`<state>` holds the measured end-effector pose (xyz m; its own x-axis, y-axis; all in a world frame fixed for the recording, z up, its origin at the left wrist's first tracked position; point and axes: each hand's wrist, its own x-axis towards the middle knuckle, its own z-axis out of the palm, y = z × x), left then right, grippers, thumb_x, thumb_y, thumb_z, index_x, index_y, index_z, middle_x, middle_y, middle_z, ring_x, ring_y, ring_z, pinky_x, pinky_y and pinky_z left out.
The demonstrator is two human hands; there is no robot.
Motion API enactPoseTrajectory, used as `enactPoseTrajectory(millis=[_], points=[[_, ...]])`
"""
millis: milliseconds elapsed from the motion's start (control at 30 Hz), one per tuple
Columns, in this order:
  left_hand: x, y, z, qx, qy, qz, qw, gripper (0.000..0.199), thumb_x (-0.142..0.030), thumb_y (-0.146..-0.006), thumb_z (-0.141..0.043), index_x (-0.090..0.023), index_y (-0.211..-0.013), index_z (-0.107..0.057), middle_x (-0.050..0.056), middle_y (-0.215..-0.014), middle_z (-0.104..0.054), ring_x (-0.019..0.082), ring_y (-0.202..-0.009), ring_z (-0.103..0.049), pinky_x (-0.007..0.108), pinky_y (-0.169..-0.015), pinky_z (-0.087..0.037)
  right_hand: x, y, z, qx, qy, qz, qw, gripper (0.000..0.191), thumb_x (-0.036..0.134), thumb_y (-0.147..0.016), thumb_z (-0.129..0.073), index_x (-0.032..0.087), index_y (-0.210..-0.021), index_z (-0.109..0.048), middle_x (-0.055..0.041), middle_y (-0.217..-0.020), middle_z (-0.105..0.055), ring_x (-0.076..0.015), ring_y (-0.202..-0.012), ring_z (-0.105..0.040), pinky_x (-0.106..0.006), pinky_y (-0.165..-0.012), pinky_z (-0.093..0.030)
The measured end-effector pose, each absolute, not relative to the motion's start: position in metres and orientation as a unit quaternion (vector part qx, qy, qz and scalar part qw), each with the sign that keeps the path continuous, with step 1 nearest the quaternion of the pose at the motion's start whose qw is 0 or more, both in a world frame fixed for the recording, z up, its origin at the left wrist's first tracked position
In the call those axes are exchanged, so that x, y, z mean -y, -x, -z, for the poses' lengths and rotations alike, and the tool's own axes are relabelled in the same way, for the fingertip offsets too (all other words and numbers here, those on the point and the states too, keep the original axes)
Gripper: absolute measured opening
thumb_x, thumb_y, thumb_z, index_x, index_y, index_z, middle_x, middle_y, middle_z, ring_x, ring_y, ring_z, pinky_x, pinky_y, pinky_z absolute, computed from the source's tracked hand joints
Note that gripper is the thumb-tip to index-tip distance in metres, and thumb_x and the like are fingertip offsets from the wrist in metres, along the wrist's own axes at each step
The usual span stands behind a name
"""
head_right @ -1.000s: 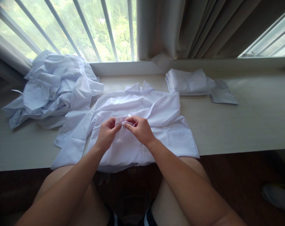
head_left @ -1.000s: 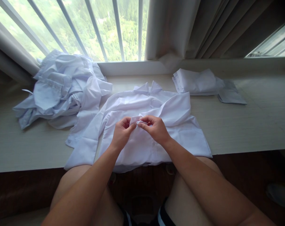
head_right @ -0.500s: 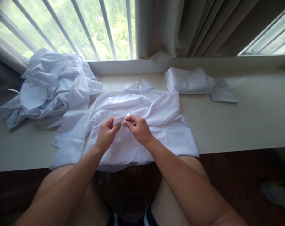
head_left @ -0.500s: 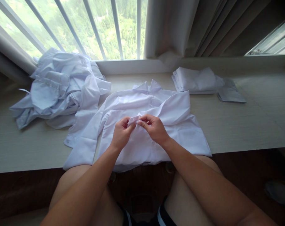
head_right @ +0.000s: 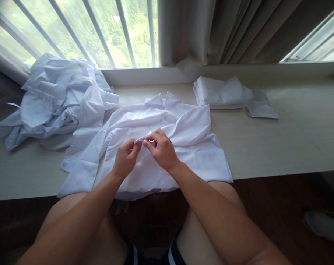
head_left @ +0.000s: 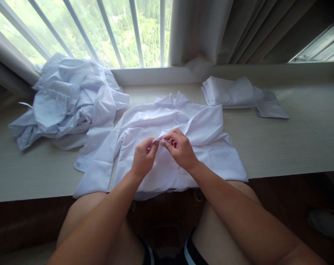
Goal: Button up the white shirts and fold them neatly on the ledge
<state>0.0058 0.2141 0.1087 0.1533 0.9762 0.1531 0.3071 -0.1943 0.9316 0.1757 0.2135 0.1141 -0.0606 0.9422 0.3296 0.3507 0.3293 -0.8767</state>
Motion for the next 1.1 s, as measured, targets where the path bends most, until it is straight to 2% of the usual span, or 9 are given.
enactPoseTrajectory(millis=[100, 267, 467, 600, 867, 1100], points=[[-0.2156, -0.0063, -0.1054, -0.491, -0.664, -0.401, 0.396, 0.026, -0.036, -0.1, -0.055, -0.022, -0.103, -0.077, 0.003, -0.089, -0.071, 0.018, -0.084, -0.061, 0.027, -0.073, -0.044, -0.2129, -0.1752, -0.1153, 0.669, 0.487, -0.298, 0.477, 0.007, 0.028, -0.094, -0.068, 0.022, -0.092, -0.07, -0.0017, -0.093, -0.056, -0.013, -0.072, -0.052, -0.03, -0.069, -0.048], [-0.2156, -0.0076, -0.1074, -0.478, -0.7, -0.392, 0.357, 0.027, -0.032, -0.101, -0.052, -0.022, -0.096, -0.077, 0.005, -0.089, -0.067, 0.018, -0.084, -0.06, 0.026, -0.067, -0.045, -0.2141, -0.1756, -0.1132, 0.661, 0.494, -0.308, 0.473, 0.005, 0.024, -0.093, -0.068, 0.021, -0.091, -0.071, -0.0014, -0.091, -0.056, -0.0141, -0.077, -0.055, -0.03, -0.072, -0.049], [-0.2129, -0.0083, -0.1063, -0.504, -0.662, -0.42, 0.362, 0.023, -0.033, -0.095, -0.063, -0.021, -0.111, -0.074, 0.004, -0.092, -0.073, 0.016, -0.08, -0.065, 0.027, -0.072, -0.05, -0.2153, -0.1757, -0.1116, 0.65, 0.504, -0.32, 0.47, 0.004, 0.021, -0.092, -0.068, 0.021, -0.092, -0.071, -0.0018, -0.093, -0.06, -0.0154, -0.081, -0.059, -0.031, -0.076, -0.049], [-0.2131, -0.008, -0.1039, -0.51, -0.648, -0.43, 0.367, 0.023, -0.037, -0.094, -0.065, -0.02, -0.108, -0.074, 0.002, -0.085, -0.071, 0.015, -0.076, -0.065, 0.026, -0.07, -0.051, -0.2154, -0.1757, -0.1124, 0.65, 0.503, -0.322, 0.47, 0.004, 0.022, -0.092, -0.067, 0.022, -0.091, -0.071, -0.0019, -0.093, -0.061, -0.0159, -0.082, -0.059, -0.032, -0.077, -0.05], [-0.2142, -0.0089, -0.1089, -0.501, -0.649, -0.428, 0.38, 0.026, -0.04, -0.096, -0.064, -0.022, -0.107, -0.079, 0.007, -0.104, -0.073, 0.019, -0.092, -0.067, 0.024, -0.067, -0.051, -0.2148, -0.1749, -0.1111, 0.652, 0.516, -0.31, 0.461, 0.004, 0.023, -0.092, -0.069, 0.022, -0.089, -0.072, -0.001, -0.088, -0.059, -0.0151, -0.078, -0.058, -0.031, -0.075, -0.049], [-0.2128, -0.0101, -0.1121, -0.495, -0.597, -0.447, 0.447, 0.029, -0.041, -0.093, -0.068, -0.022, -0.109, -0.081, 0.008, -0.108, -0.077, 0.022, -0.101, -0.068, 0.028, -0.081, -0.053, -0.2151, -0.1758, -0.1104, 0.65, 0.538, -0.285, 0.456, 0.005, 0.026, -0.092, -0.068, 0.023, -0.089, -0.071, -0.0023, -0.089, -0.061, -0.0169, -0.079, -0.058, -0.033, -0.075, -0.049]])
